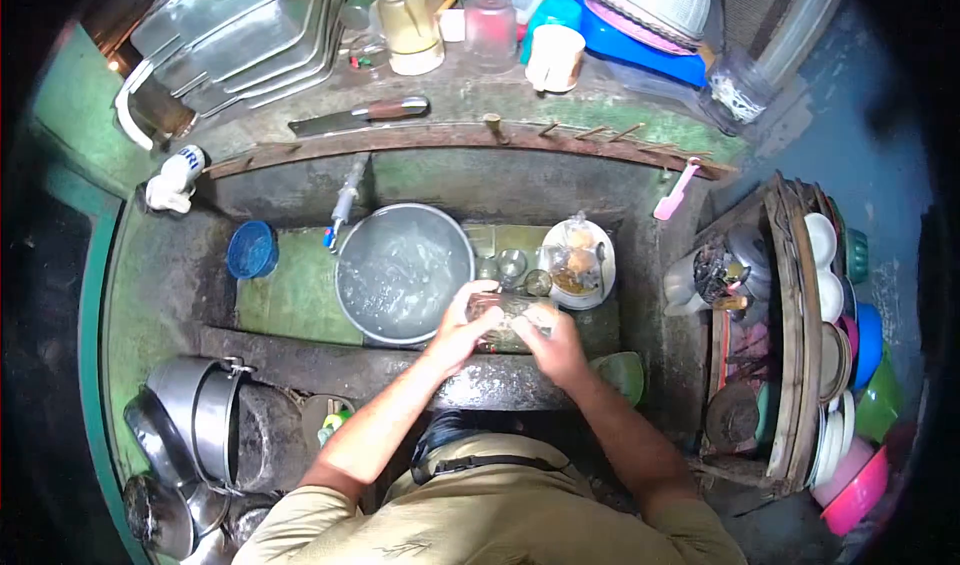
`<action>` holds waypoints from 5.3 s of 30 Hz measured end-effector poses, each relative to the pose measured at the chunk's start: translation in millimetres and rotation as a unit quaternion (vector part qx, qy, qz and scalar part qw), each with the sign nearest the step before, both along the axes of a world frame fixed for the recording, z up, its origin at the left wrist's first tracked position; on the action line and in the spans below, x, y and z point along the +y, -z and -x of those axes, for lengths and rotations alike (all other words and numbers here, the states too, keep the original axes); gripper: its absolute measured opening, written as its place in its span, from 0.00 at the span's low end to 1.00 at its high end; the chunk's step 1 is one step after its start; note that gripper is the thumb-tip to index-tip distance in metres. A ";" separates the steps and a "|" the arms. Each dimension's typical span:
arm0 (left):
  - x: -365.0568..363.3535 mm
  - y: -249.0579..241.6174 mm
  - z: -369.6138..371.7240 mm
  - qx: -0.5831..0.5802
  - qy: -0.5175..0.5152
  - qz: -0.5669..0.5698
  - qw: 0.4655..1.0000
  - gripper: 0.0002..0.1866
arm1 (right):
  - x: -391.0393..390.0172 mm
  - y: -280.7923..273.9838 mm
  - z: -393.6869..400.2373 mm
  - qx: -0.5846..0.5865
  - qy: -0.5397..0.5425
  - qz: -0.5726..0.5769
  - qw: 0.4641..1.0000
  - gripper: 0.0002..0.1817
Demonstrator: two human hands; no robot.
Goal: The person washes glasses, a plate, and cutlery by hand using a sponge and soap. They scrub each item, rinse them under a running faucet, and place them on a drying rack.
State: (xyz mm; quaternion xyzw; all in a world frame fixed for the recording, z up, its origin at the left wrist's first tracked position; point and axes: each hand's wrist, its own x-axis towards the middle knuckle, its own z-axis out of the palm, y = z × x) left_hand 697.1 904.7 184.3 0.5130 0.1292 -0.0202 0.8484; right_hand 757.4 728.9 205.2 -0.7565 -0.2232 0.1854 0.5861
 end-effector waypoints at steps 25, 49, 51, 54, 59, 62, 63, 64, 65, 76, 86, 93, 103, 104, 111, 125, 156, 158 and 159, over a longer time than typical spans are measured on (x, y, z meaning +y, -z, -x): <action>78.8 -6.6 -0.2 -0.094 0.061 -0.320 0.941 0.27 | 60.1 -2.9 -19.5 0.290 -0.141 -0.187 0.928 0.18; 89.4 54.7 31.2 0.098 -0.076 0.211 0.970 0.28 | 176.4 33.2 -17.2 0.011 0.209 -0.003 0.978 0.15; 105.4 54.7 29.6 0.106 -0.110 0.233 0.960 0.35 | 176.3 61.7 3.0 -0.044 0.191 0.042 0.980 0.16; 136.6 57.7 25.1 0.048 -0.072 0.175 0.981 0.36 | 183.6 43.3 17.5 -0.059 0.161 0.124 0.977 0.20; 162.6 81.9 31.2 0.160 -0.159 0.124 0.966 0.32 | 173.5 35.4 -14.1 -0.069 -0.067 0.074 0.993 0.18; 161.1 91.4 37.1 0.124 -0.102 0.194 0.968 0.27 | 176.6 48.1 -26.4 0.038 0.108 -0.033 0.993 0.12; 154.7 91.7 35.3 0.127 -0.101 0.193 0.968 0.27 | 183.3 53.8 -21.8 0.040 0.110 -0.034 0.993 0.12; 141.5 91.5 31.7 0.122 -0.105 0.200 0.967 0.25 | 189.9 65.7 -12.1 0.023 0.111 -0.038 0.993 0.12; 129.0 91.2 27.4 0.117 -0.109 0.205 0.966 0.23 | 197.8 77.4 -1.2 0.006 0.112 -0.043 0.993 0.13; 146.1 237.3 7.5 0.235 -0.201 -0.123 0.943 0.45 | 78.4 294.8 -47.3 0.334 0.262 0.075 0.902 0.16; 181.5 258.8 8.4 0.244 -0.085 -0.447 0.856 0.55 | 58.7 297.2 -78.1 0.573 0.350 -0.253 0.696 0.17; 221.8 355.3 32.0 0.211 0.294 -0.728 0.583 0.27 | 16.7 219.2 -37.0 0.006 0.176 0.399 0.900 0.17; 180.8 268.6 33.3 0.146 -0.191 -0.368 0.898 0.25 | 175.9 153.7 -63.2 0.341 -0.069 0.337 0.875 0.28; 175.5 252.6 34.7 0.191 -0.165 -0.311 0.916 0.25 | 184.7 177.9 -65.4 0.361 -0.095 0.303 0.877 0.28; 167.9 275.5 52.4 0.294 -0.102 -0.034 0.950 0.29 | 200.6 235.7 -57.6 0.342 0.011 0.299 0.891 0.25; 23.9 90.4 -56.1 -0.092 0.016 -0.327 0.940 0.38 | 5.3 164.6 3.5 0.589 0.137 -0.337 0.721 0.16; 238.9 161.4 14.8 0.030 -0.349 -0.372 0.860 0.41 | 143.1 79.6 -10.3 -0.097 -0.104 0.193 0.971 0.13; 235.8 125.4 16.5 0.040 -0.310 -0.438 0.843 0.41 | 102.5 111.3 -12.5 -0.099 -0.081 0.207 0.970 0.12; 234.7 113.0 19.5 0.055 -0.261 -0.508 0.819 0.41 | 87.1 97.7 -8.2 -0.048 -0.060 0.242 0.967 0.11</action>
